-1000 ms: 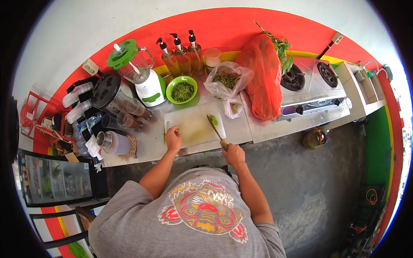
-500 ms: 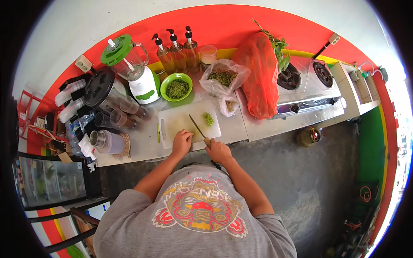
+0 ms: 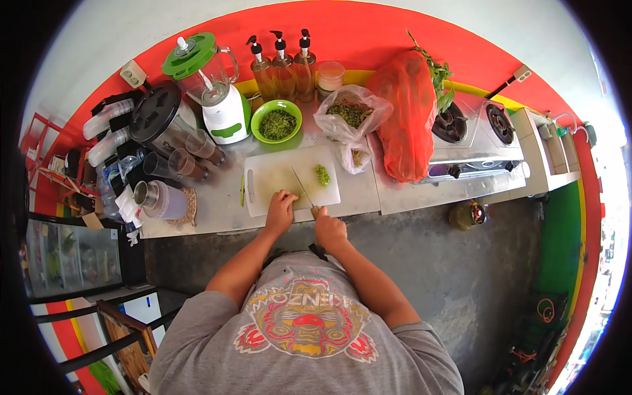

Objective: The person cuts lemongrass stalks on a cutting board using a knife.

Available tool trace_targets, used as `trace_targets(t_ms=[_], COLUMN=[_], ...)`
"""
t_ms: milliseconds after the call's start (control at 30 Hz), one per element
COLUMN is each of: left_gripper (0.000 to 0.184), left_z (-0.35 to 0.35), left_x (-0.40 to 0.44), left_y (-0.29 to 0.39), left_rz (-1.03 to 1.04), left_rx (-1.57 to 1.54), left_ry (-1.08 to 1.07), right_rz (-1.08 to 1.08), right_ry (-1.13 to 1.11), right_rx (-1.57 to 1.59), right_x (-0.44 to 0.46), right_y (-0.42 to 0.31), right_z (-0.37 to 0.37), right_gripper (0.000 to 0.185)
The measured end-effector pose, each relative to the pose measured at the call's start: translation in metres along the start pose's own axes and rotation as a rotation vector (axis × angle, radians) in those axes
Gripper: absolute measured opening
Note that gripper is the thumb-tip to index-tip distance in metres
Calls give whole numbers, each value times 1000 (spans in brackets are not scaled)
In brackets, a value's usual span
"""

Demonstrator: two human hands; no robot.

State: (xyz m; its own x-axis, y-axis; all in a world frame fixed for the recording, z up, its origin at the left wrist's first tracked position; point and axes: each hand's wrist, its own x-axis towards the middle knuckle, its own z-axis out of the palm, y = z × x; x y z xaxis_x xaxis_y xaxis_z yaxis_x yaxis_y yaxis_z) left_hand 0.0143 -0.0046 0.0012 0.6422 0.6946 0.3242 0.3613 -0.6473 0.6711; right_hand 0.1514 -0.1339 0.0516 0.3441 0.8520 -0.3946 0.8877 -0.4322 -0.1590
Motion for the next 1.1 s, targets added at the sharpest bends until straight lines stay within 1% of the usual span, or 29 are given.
trace_targets(t_ms=[33, 100, 233, 333, 400, 433, 500, 567, 633, 700, 733, 800, 933, 1000, 1033, 1100], left_gripper=[24, 24, 24, 22, 21, 20, 18, 16, 16, 15, 16, 16, 17, 17, 17, 17], left_z=[0, 1, 0, 1, 1, 1, 0, 0, -2, 0, 1, 0, -1, -3, -3, -2], left_x=[-1, -2, 0, -1, -3, -3, 1, 1, 2, 3, 3, 4, 6, 8, 8, 6], left_y=[-1, -1, -1, 1, 2, 2, 2, 5, 6, 6, 5, 2, 0, 1, 2, 3], left_rz=[5, 9, -24, -28, -16, -26, -25, -98, -120, -149, -135, -115, -144, -167, -158, -156], left_rx=[-5, -7, -11, -8, -5, -12, -16, -39, -38, -39, -53, -64, -92, -114, -112, -113], left_ry=[3, 6, 9, 17, 19, 24, 28, 7, 2, 1, 16, 28, -13, -24, -15, -6], right_rz=[-3, 10, 47, 46, -8, -2, 15, 30, 45, -15, -14, -30, -9, 56, 52, 21], right_ry=[0, -60, -95, -48, 0, 6, -15, -28, -52, 14, 9, -18, -14, -38, -47, 6], right_rx=[0, 31, 56, 84, 38, 45, 59, 91, 113, 30, 29, 87, 86, 143, 137, 134], right_x=[-1, -3, -6, 5, 11, 7, -4, -6, -5, 7, 9, 14, -1, -6, -4, 5], right_y=[0, 0, -5, -3, -2, -4, -7, -6, -6, -7, -6, -6, -8, -10, -10, -10], right_z=[-6, -16, 0, 2, -2, -4, -7, 8, 8, 0, -5, -13, 4, 14, 15, 10], right_gripper=[29, 36, 39, 41, 42, 42, 41, 41, 41, 32, 32, 43, 44, 45, 45, 45])
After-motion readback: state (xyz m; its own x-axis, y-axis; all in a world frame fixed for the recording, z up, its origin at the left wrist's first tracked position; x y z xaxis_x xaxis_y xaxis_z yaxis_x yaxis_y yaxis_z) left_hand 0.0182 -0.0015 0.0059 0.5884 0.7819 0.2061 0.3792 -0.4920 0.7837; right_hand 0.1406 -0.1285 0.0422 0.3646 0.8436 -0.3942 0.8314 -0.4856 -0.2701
